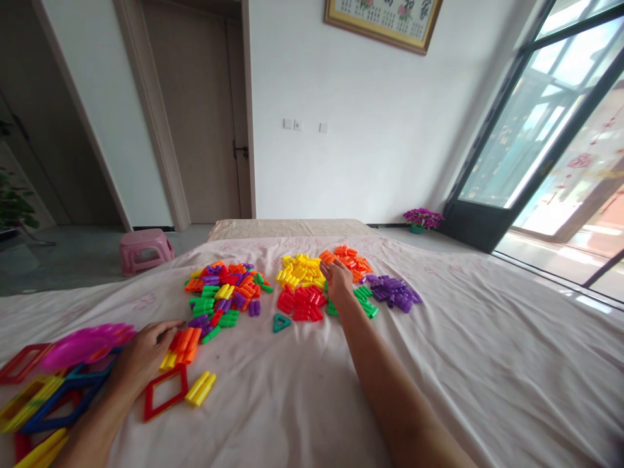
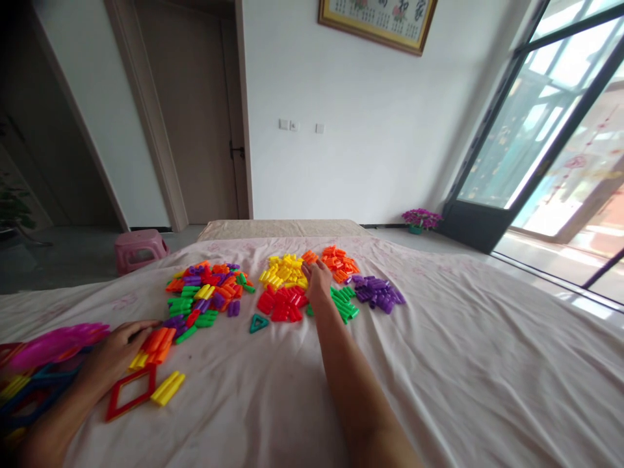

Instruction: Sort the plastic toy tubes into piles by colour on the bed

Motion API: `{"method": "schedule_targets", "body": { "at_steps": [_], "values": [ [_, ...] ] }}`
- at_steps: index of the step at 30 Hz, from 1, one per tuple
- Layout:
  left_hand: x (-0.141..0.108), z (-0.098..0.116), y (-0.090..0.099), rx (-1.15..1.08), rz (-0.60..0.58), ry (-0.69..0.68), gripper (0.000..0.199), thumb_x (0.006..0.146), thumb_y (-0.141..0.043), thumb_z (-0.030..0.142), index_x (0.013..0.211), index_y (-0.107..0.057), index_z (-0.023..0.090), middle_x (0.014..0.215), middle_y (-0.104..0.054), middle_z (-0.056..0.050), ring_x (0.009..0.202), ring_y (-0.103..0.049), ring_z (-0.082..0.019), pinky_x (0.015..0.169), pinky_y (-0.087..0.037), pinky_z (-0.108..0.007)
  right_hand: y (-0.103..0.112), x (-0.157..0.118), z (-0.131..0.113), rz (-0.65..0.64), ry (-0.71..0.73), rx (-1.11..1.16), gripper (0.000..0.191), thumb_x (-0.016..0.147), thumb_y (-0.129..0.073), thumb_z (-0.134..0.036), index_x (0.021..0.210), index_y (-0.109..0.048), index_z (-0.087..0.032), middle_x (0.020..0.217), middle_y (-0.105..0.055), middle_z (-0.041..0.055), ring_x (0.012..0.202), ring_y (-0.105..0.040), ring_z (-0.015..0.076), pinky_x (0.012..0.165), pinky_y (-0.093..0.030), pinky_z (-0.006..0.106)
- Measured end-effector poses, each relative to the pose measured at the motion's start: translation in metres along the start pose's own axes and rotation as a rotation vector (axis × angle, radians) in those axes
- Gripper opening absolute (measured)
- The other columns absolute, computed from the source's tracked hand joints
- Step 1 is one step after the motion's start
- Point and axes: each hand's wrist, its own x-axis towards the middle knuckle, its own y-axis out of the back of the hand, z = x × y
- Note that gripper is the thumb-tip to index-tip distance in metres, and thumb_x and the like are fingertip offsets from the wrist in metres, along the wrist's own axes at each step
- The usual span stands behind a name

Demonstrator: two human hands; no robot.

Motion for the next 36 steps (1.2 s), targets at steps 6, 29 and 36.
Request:
{"method": "schedule_targets", "body": {
  "at_steps": [6,29,36],
  "values": [
    [0.001,-0.006,-0.003,-0.004,-0.008,0.004,0.036,0.086,-0.045,0.042,0.105,-0.07,0.024,0.116,-0.073,-0.006,0.112,-0.064,-0.024,0.096,-0.049,-0.033,0.013,0.01,-0.006,0.015,-0.072,0.055,0.026,0.077,-0.058,-0.014,0.103,-0.056,-0.019,0.1,-0.069,0.0083,0.093,-0.071,0.0173,0.088,-0.06,0.036],
    [0.002,-0.004,-0.005,-0.033,-0.001,-0.011,0.04,0.087,-0.043,0.041,0.106,-0.071,0.02,0.115,-0.072,-0.009,0.11,-0.064,-0.024,0.097,-0.048,-0.035,-0.054,-0.132,0.039,-0.991,0.711,-1.213,0.035,0.084,-0.058,-0.015,0.118,-0.065,-0.024,0.118,-0.068,0.0045,0.115,-0.057,0.0225,0.102,-0.041,0.037],
    [0.002,-0.003,-0.005,-0.03,0.013,-0.011,0.04,0.085,-0.044,0.041,0.105,-0.072,0.02,0.113,-0.073,-0.008,0.108,-0.066,-0.024,0.095,-0.049,-0.035,-0.056,-0.14,0.053,-1.023,0.8,-1.448,0.034,0.092,-0.059,-0.034,0.125,-0.059,-0.025,0.123,-0.061,0.0072,0.116,-0.052,0.0236,0.102,-0.039,0.039]
  ]
}}
